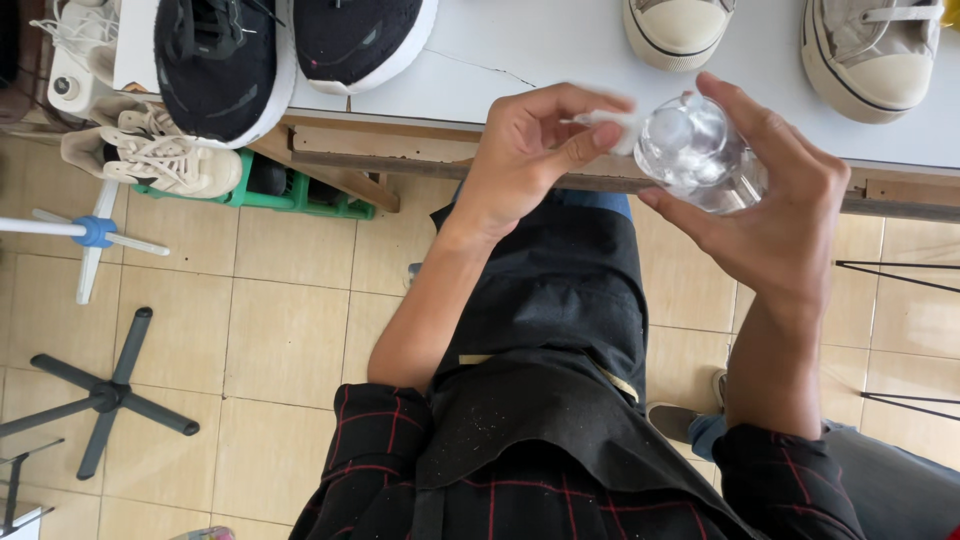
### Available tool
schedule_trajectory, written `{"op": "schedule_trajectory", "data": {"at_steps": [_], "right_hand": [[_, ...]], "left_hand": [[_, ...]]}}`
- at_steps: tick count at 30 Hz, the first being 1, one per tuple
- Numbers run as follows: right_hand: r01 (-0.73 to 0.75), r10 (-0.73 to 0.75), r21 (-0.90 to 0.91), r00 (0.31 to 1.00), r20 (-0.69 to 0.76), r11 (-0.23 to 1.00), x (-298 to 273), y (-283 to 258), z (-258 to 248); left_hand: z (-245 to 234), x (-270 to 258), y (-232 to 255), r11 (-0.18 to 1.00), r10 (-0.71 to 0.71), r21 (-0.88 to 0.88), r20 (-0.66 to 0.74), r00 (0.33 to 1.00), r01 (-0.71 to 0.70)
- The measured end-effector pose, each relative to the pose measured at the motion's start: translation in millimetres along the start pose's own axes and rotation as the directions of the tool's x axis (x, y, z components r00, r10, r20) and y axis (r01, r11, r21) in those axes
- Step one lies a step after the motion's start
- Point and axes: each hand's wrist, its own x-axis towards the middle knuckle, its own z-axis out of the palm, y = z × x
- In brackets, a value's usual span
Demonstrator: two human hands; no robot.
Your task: The person pours a clear liquid onto a cotton pad and uses it to wipe the rubber sole and toe cap of a beige high-top sneaker. They rotate the shoe to clean different areas of the sole and upper, then place the shoe back on the table.
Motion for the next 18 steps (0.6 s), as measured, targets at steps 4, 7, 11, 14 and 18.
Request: {"op": "schedule_trajectory", "data": {"at_steps": [4, 7, 11, 14, 18], "right_hand": [[0.021, -0.021, -0.012, 0.999, -0.047, 1.0, -1, 0, 0], [0.04, -0.041, -0.017, 0.997, -0.066, 0.999, -1, 3, -4], [0.022, -0.008, 0.091, 0.988, -0.154, 0.996, 5, 15, -14], [0.034, 0.006, 0.153, 0.967, -0.253, 0.988, 16, 38, -9], [-0.004, 0.056, 0.126, 0.909, -0.413, 0.992, 47, 61, 9]], "left_hand": [[8, 0, 2, 0.956, 0.111, 0.284, -0.135, 0.985, -0.069], [12, -2, 1, 0.932, 0.141, 0.356, -0.204, 0.969, -0.061], [8, -5, -1, 0.944, 0.11, 0.321, -0.085, 0.99, -0.077], [4, -10, -2, 0.927, 0.11, 0.358, 0.035, 0.993, -0.115], [2, -19, -4, 0.876, 0.107, 0.451, 0.162, 0.981, -0.17]]}}
